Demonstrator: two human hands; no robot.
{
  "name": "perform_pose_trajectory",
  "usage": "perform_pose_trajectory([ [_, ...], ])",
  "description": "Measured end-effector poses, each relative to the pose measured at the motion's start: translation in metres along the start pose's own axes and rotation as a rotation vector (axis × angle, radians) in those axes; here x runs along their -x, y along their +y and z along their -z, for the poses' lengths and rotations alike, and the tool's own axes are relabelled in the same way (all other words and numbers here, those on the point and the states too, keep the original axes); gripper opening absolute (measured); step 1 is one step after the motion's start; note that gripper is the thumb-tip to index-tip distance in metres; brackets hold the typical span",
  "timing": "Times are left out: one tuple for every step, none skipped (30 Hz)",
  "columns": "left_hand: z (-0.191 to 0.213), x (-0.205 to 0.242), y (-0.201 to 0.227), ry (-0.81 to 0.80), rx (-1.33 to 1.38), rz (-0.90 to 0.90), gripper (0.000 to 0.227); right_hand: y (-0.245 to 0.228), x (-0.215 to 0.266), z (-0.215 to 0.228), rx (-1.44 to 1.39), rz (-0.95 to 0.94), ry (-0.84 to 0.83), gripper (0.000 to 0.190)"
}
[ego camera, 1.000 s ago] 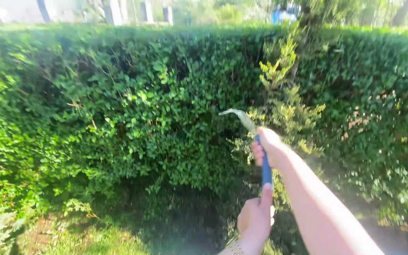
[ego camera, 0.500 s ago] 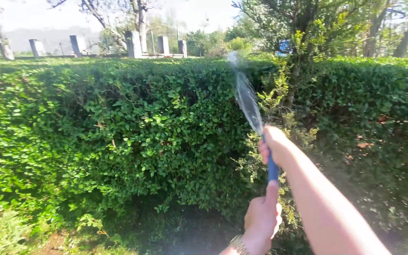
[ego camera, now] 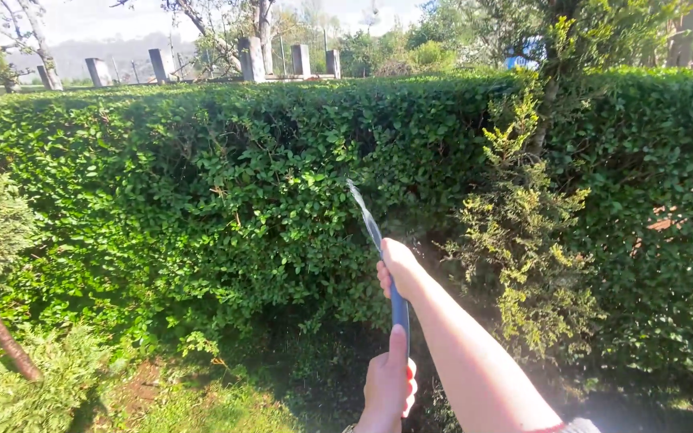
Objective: The person uses a garden hose with a spray nozzle to water a hedge and several small trees in a backyard. The person moves along the hedge line, directing water at the base and foliage of the plants.
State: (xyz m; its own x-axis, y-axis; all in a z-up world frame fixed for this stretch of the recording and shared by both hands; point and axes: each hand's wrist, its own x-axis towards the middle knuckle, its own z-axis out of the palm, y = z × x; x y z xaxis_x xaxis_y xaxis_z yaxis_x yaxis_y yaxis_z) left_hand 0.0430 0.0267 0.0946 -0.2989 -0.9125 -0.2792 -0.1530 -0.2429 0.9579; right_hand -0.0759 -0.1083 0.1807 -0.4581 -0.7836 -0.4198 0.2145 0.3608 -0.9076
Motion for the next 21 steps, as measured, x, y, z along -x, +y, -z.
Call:
perform_pose_trajectory([
  [0.007, 0.001, -0.008, -0.001, -0.004, 0.006, 0.075, 0.012, 0.000, -0.008, -0.003, -0.007, 0.000, 0.051],
  [0.014, 0.000, -0.013, 0.016, -0.008, 0.069, 0.075, 0.018, -0.001, -0.016, -0.003, -0.013, 0.004, 0.053],
  [0.022, -0.002, -0.017, 0.033, -0.011, 0.132, 0.076, 0.024, -0.001, -0.025, -0.003, -0.020, 0.008, 0.055],
  [0.030, -0.001, -0.022, 0.034, -0.013, 0.143, 0.076, 0.030, 0.005, -0.033, -0.002, -0.031, 0.007, 0.055],
  [0.038, 0.000, -0.029, 0.053, -0.055, 0.152, 0.076, 0.036, 0.011, -0.040, -0.010, -0.026, 0.008, 0.051],
  [0.045, 0.001, -0.037, 0.073, -0.096, 0.163, 0.077, 0.044, 0.017, -0.047, -0.016, -0.024, 0.007, 0.048],
  [0.052, 0.005, -0.044, 0.076, -0.096, 0.175, 0.077, 0.055, 0.013, -0.053, -0.014, -0.036, 0.004, 0.048],
  [0.059, 0.010, -0.050, 0.061, -0.076, 0.178, 0.077, 0.065, 0.011, -0.059, -0.028, -0.048, -0.003, 0.046],
  [0.066, 0.014, -0.057, 0.047, -0.056, 0.180, 0.077, 0.075, 0.008, -0.065, -0.042, -0.060, -0.010, 0.044],
  [0.070, 0.018, -0.065, 0.048, -0.058, 0.191, 0.077, 0.083, 0.016, -0.067, -0.041, -0.071, -0.011, 0.044],
  [0.074, 0.021, -0.073, 0.008, -0.018, 0.164, 0.078, 0.090, 0.023, -0.068, -0.026, -0.046, 0.018, 0.047],
  [0.077, 0.025, -0.080, -0.034, 0.023, 0.137, 0.079, 0.097, 0.030, -0.068, -0.012, -0.022, 0.050, 0.051],
  [0.079, 0.028, -0.087, -0.035, 0.020, 0.147, 0.079, 0.105, 0.032, -0.066, -0.012, -0.033, 0.051, 0.051],
  [0.079, 0.030, -0.094, -0.070, 0.028, 0.149, 0.079, 0.113, 0.033, -0.063, -0.014, -0.037, 0.075, 0.053],
  [0.079, 0.031, -0.101, -0.105, 0.035, 0.150, 0.080, 0.121, 0.034, -0.060, -0.017, -0.041, 0.098, 0.056],
  [0.080, 0.035, -0.104, -0.113, 0.031, 0.158, 0.080, 0.130, 0.030, -0.056, -0.020, -0.049, 0.106, 0.056],
  [0.080, 0.039, -0.107, -0.137, 0.003, 0.178, 0.079, 0.140, 0.027, -0.052, -0.041, -0.060, 0.110, 0.053],
  [0.079, 0.042, -0.110, -0.161, -0.026, 0.197, 0.079, 0.149, 0.022, -0.046, -0.062, -0.068, 0.115, 0.049],
  [0.077, 0.045, -0.113, -0.171, -0.030, 0.202, 0.079, 0.154, 0.025, -0.041, -0.066, -0.074, 0.124, 0.049],
  [0.075, 0.047, -0.115, -0.177, -0.023, 0.225, 0.078, 0.158, 0.028, -0.037, -0.095, -0.099, 0.139, 0.048],
  [0.073, 0.050, -0.117, -0.182, -0.017, 0.249, 0.077, 0.162, 0.030, -0.032, -0.124, -0.125, 0.154, 0.047],
])
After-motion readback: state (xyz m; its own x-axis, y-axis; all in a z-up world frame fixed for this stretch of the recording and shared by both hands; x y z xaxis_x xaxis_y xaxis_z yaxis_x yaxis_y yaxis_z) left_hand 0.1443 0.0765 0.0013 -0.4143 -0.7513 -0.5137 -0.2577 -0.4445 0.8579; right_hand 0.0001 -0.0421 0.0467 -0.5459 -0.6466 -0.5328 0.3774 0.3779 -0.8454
